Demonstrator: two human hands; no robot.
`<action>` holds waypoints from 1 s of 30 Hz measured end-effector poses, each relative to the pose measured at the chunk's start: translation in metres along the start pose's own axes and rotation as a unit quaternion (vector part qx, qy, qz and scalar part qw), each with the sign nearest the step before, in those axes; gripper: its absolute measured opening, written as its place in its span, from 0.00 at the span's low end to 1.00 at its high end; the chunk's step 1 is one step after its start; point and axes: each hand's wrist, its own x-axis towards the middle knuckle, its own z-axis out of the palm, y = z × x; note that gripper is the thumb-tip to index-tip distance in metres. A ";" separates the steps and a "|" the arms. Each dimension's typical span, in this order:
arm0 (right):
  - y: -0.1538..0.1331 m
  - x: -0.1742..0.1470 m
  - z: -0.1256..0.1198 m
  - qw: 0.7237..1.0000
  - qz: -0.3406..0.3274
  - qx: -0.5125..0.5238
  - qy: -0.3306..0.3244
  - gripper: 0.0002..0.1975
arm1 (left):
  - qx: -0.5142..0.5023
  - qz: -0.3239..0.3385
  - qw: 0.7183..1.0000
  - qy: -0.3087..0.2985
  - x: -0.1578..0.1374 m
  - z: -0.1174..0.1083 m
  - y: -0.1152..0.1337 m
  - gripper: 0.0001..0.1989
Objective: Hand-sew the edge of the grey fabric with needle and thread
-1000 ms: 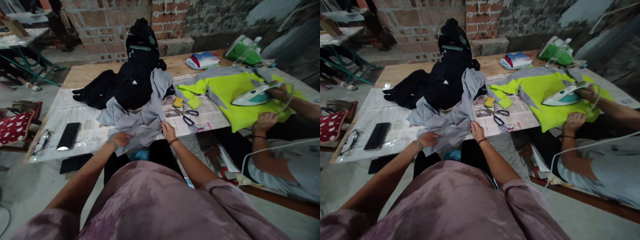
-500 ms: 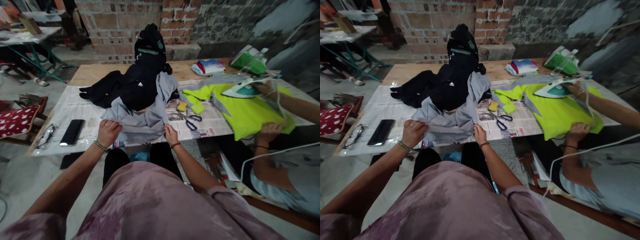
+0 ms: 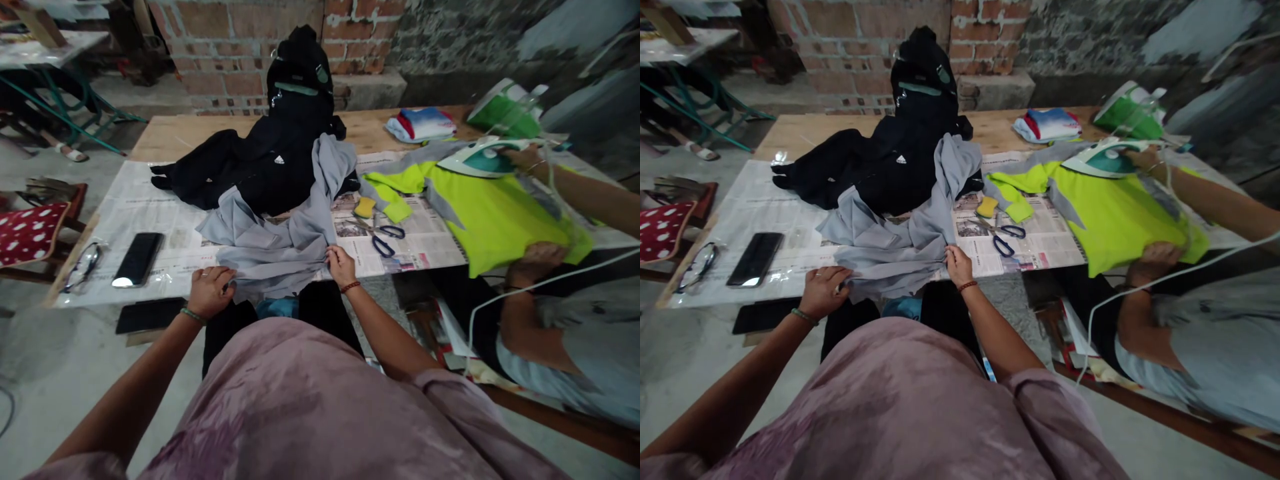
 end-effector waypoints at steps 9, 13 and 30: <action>0.001 0.000 0.001 1.000 -0.003 0.003 0.000 0.15 | -0.001 0.027 1.000 0.002 0.027 -0.005 0.086 0.16; 0.000 0.000 0.001 1.000 -0.001 -0.001 0.001 0.15 | -0.021 0.058 0.998 -0.011 0.046 0.004 0.116 0.17; -0.010 0.013 -0.007 0.986 0.132 0.101 0.000 0.17 | -0.138 0.153 0.976 0.063 0.052 0.071 0.110 0.11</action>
